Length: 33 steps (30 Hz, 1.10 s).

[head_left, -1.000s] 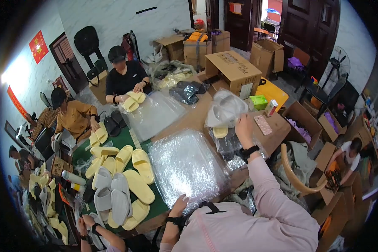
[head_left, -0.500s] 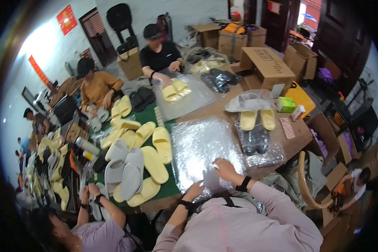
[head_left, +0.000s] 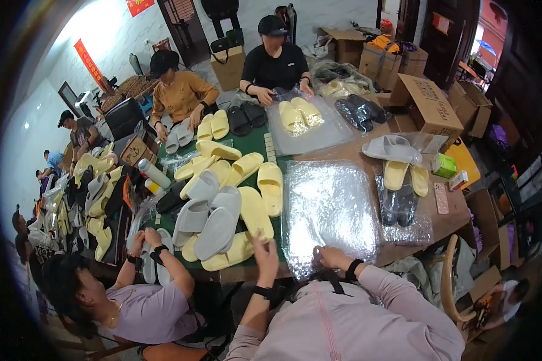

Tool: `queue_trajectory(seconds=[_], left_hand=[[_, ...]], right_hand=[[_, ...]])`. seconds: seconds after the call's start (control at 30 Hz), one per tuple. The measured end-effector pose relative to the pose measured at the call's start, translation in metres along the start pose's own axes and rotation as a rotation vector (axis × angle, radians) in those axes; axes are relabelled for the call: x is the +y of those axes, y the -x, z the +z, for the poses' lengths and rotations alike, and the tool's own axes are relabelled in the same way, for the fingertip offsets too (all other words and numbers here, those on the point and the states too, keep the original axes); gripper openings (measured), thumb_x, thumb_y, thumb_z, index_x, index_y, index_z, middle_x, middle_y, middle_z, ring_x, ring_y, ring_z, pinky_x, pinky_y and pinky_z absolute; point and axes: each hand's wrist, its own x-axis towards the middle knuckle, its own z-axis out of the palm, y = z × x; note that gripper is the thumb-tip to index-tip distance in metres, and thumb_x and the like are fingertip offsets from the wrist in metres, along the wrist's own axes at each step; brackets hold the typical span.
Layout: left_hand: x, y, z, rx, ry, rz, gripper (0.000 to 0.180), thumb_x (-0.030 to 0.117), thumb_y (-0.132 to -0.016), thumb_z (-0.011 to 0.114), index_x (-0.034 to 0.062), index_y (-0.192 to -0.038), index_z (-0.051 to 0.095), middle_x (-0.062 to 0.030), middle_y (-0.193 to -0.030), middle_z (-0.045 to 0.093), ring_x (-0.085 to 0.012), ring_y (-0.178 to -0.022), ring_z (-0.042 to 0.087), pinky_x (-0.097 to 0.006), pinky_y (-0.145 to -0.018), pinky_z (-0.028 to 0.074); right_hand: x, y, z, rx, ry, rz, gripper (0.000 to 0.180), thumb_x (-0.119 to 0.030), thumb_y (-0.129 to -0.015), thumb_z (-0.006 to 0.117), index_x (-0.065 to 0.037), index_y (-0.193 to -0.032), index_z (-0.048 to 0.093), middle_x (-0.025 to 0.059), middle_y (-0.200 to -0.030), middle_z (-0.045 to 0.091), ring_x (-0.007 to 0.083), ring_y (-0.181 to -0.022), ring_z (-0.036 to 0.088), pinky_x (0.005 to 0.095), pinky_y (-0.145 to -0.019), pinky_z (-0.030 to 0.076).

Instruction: The recorder is inspecting and packing foam sandals into plastic bags and a larger sack in a manufacturing or warehouse setting.

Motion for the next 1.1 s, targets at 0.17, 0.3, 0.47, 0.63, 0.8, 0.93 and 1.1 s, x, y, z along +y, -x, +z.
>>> queue_trajectory(seconds=[0.17, 0.3, 0.47, 0.63, 0.8, 0.93, 1.1], left_hand=[[0.028, -0.021, -0.055, 0.373, -0.631, 0.082, 0.085, 0.014, -0.066, 0.073, 0.004, -0.135, 0.023, -0.0229, -0.136, 0.02, -0.0393, -0.125, 0.022, -0.048, -0.103, 0.021], [0.005, -0.042, -0.097, 0.291, -0.698, -0.026, 0.099, 0.016, -0.059, 0.077, 0.0078, -0.137, 0.018, -0.0238, -0.137, 0.018, -0.0415, -0.127, 0.018, -0.048, -0.103, 0.02], [0.007, -0.05, -0.125, 0.077, -0.855, -0.12, 0.108, 0.016, -0.055, 0.08, 0.0121, -0.139, 0.013, -0.0243, -0.139, 0.016, -0.0413, -0.128, 0.017, -0.048, -0.104, 0.019], [-0.048, -0.087, -0.175, 0.009, -0.68, 0.189, 0.091, 0.021, -0.067, 0.074, 0.0043, -0.137, 0.018, -0.0265, -0.136, 0.025, -0.0414, -0.125, 0.025, -0.045, -0.103, 0.022], [-0.077, -0.134, -0.197, 0.186, -0.198, -0.159, 0.063, 0.021, -0.088, 0.053, -0.0057, -0.133, 0.018, -0.0256, -0.128, 0.037, -0.033, -0.12, 0.037, -0.036, -0.098, 0.029], [-0.078, -0.161, -0.197, 0.414, 0.219, -0.241, 0.06, 0.022, -0.084, 0.061, -0.0033, -0.125, 0.026, -0.0173, -0.114, 0.047, -0.0244, -0.104, 0.047, -0.033, -0.089, 0.036], [-0.091, -0.18, -0.214, 0.221, 0.481, -0.489, 0.044, 0.019, -0.081, 0.063, 0.0048, -0.114, 0.037, -0.004, -0.082, 0.047, -0.0139, -0.069, 0.046, -0.026, -0.061, 0.039]], right_hand=[[-0.007, 0.0, 0.016, 0.092, 0.139, 0.017, 0.05, -0.023, -0.078, 0.053, -0.009, -0.125, 0.04, 0.0231, -0.104, 0.054, 0.0396, -0.089, 0.056, 0.0484, -0.071, 0.046], [-0.012, 0.001, 0.025, 0.172, 0.21, 0.063, 0.049, -0.021, -0.078, 0.05, -0.009, -0.125, 0.041, 0.0243, -0.106, 0.053, 0.0405, -0.087, 0.057, 0.0499, -0.072, 0.046], [-0.019, 0.004, 0.017, 0.152, 0.159, 0.159, 0.05, -0.02, -0.078, 0.049, -0.009, -0.126, 0.04, 0.0227, -0.106, 0.054, 0.0373, -0.087, 0.057, 0.0511, -0.073, 0.044], [-0.037, 0.006, 0.005, 0.378, 0.215, 0.203, 0.048, -0.018, -0.076, 0.05, -0.004, -0.122, 0.044, 0.0163, -0.1, 0.058, 0.0319, -0.086, 0.057, 0.0463, -0.072, 0.044], [-0.048, 0.004, 0.007, 0.622, 0.366, 0.181, 0.048, -0.018, -0.075, 0.053, -0.003, -0.119, 0.046, 0.0159, -0.106, 0.054, 0.0308, -0.093, 0.053, 0.0447, -0.076, 0.042], [-0.065, 0.002, 0.0, 0.593, 0.214, 0.231, 0.043, -0.018, -0.075, 0.054, -0.004, -0.115, 0.047, 0.015, -0.107, 0.054, 0.031, -0.095, 0.053, 0.0451, -0.078, 0.042], [-0.093, -0.01, -0.004, 0.63, -0.046, 0.18, 0.04, -0.021, -0.077, 0.055, -0.004, -0.112, 0.049, 0.0141, -0.106, 0.054, 0.0315, -0.093, 0.054, 0.0445, -0.077, 0.042]])
